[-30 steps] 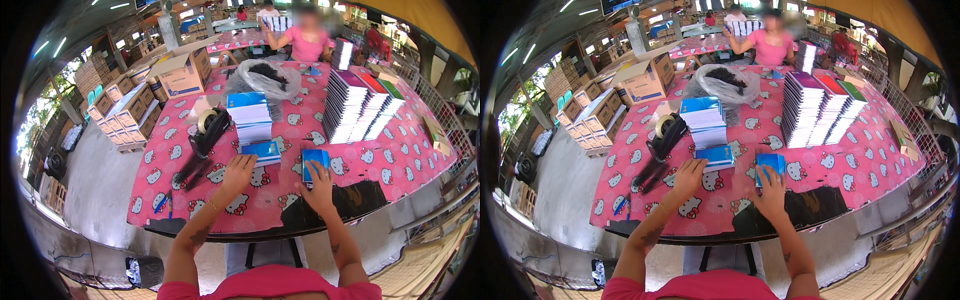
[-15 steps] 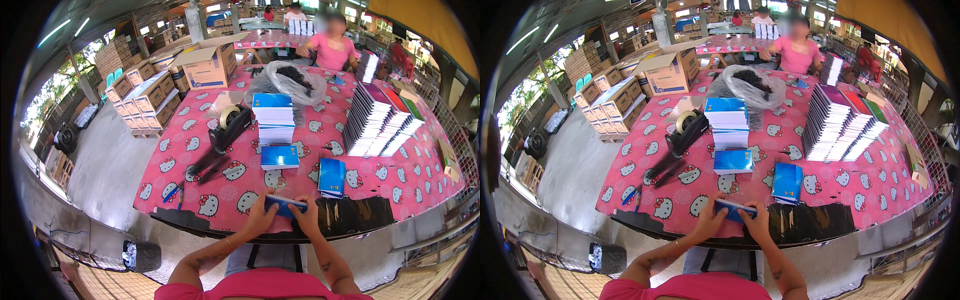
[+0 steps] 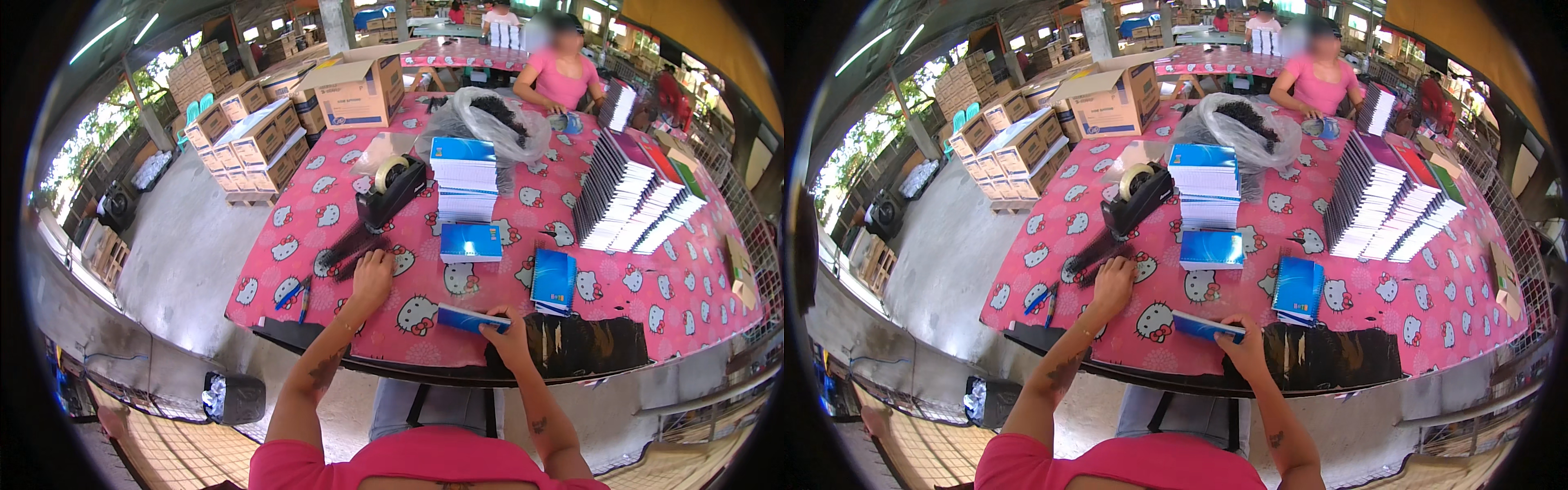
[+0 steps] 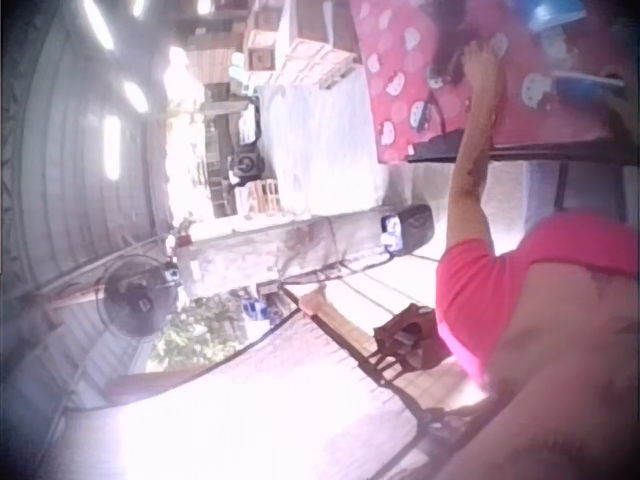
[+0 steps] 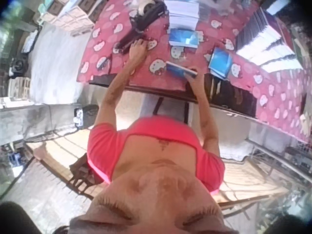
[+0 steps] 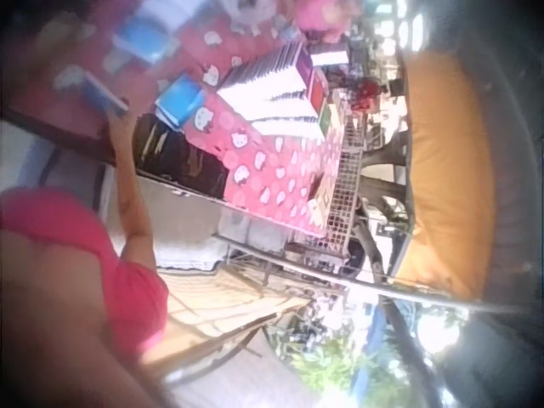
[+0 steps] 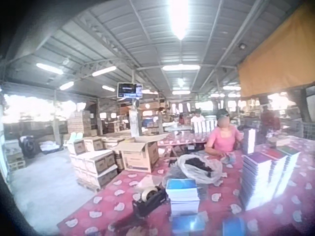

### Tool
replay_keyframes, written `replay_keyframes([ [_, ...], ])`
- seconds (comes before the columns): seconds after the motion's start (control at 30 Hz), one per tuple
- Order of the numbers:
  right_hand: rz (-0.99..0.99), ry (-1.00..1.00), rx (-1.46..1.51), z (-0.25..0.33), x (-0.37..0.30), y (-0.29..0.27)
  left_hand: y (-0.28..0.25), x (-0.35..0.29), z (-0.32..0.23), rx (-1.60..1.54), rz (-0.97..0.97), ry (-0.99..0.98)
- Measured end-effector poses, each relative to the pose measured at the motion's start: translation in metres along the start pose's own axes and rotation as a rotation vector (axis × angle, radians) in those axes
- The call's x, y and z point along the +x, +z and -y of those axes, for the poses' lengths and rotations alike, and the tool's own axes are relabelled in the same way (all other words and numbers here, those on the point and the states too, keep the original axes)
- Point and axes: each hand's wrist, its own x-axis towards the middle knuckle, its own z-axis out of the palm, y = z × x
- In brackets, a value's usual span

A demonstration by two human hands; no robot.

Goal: The person repeatedly picks up blue spiral-bound notebooks from a table, aligns them, and places them into a growing stack. The person handles the notebooks one at a time throughout the clip.

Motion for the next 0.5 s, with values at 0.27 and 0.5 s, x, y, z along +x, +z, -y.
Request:
replay_keyframes([
  [0.27,0.111,0.012,0.005,0.007,0.000,0.001,-0.040,0.017,-0.030,-0.057,-0.092,-0.010],
  [0.5,0.130,0.027,-0.002,0.011,-0.002,0.001,-0.066,-0.033,-0.091,-0.652,0.159,-0.083],
])
